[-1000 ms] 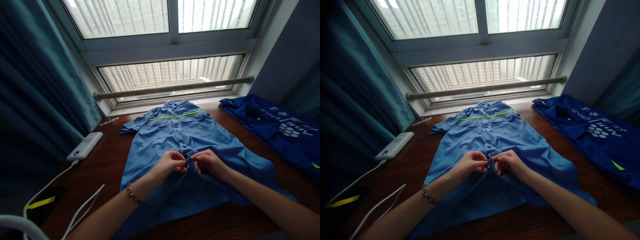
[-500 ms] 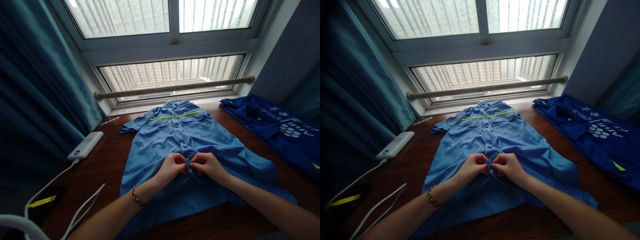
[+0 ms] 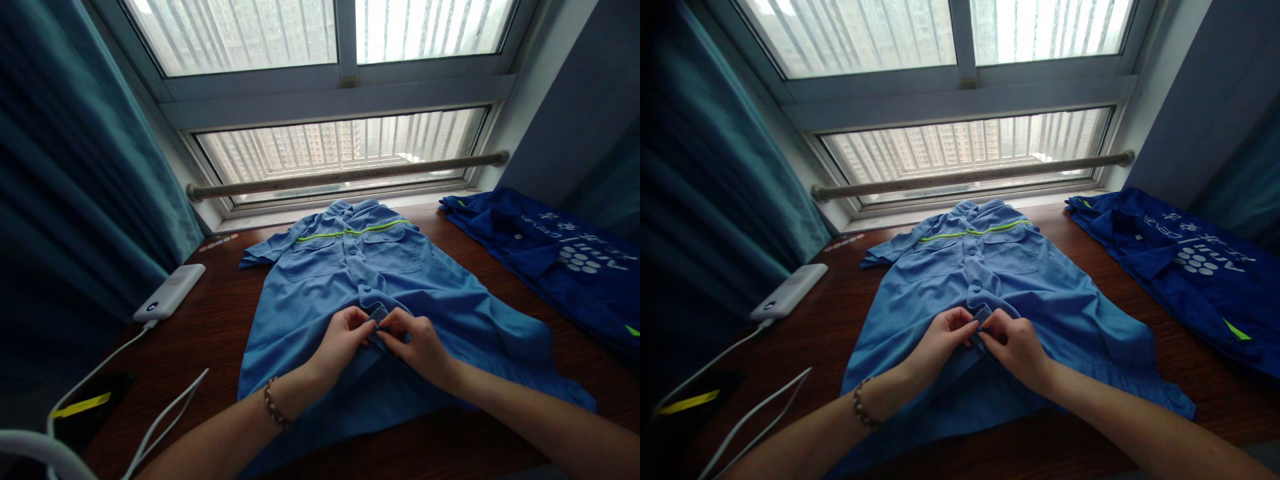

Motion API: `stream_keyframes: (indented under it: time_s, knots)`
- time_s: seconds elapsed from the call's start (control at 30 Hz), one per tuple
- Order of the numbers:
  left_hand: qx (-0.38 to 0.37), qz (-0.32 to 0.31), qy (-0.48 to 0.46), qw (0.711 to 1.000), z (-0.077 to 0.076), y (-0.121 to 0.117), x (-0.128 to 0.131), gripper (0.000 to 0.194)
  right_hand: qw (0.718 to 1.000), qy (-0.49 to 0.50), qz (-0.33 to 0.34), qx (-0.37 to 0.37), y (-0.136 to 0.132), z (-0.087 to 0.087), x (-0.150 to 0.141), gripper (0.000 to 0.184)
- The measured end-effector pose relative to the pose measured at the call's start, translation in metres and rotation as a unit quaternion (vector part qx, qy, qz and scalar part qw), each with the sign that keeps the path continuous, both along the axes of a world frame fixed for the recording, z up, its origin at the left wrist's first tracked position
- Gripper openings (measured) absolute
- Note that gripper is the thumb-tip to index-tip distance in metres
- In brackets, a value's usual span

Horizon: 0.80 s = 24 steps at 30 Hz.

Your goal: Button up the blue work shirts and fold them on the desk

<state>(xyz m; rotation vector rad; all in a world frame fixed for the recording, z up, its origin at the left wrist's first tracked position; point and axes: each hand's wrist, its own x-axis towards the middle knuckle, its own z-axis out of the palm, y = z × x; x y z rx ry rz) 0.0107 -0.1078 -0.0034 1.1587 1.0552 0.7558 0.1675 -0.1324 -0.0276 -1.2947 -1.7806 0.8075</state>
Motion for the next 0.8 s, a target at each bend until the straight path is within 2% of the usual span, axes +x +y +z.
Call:
stream_keyframes:
  time_s: [0.2, 0.37, 0.43, 0.53, 0.63, 0.7, 0.8]
  knots:
    - [-0.044, 0.022, -0.09, 0.995, -0.0036, -0.0047, -0.0002, 0.022, 0.986, 0.132, 0.024, -0.095, 0.0018, 0.0087, 0.0011, 0.02]
    - [-0.012, 0.022, -0.054, 0.998, -0.0001, -0.0052, 0.0011, 0.021, 0.967, 0.204, 0.044, -0.147, 0.0057, 0.0067, 0.0018, 0.023]
    - [0.035, 0.026, -0.023, 0.999, 0.0013, -0.0053, 0.0019, 0.02, 0.973, 0.177, 0.041, -0.139, 0.0067, 0.0064, 0.0025, 0.02]
    - [0.124, 0.018, -0.001, 0.992, 0.0006, -0.0066, 0.0023, 0.018, 0.995, 0.052, 0.042, -0.067, 0.0074, 0.0074, 0.0041, 0.019]
    - [0.175, -0.008, 0.02, 0.984, -0.0013, -0.0077, 0.0008, 0.021, 0.994, -0.044, 0.097, -0.011, 0.008, 0.0077, 0.0048, 0.025]
    - [0.183, -0.036, 0.039, 0.982, -0.0016, -0.0071, -0.0013, 0.023, 0.991, -0.035, 0.127, -0.017, 0.0087, 0.0068, 0.0045, 0.025]
    - [0.185, -0.07, 0.052, 0.979, -0.0009, -0.0046, -0.0044, 0.025, 0.988, 0.036, 0.135, -0.061, 0.01, 0.004, 0.0036, 0.025]
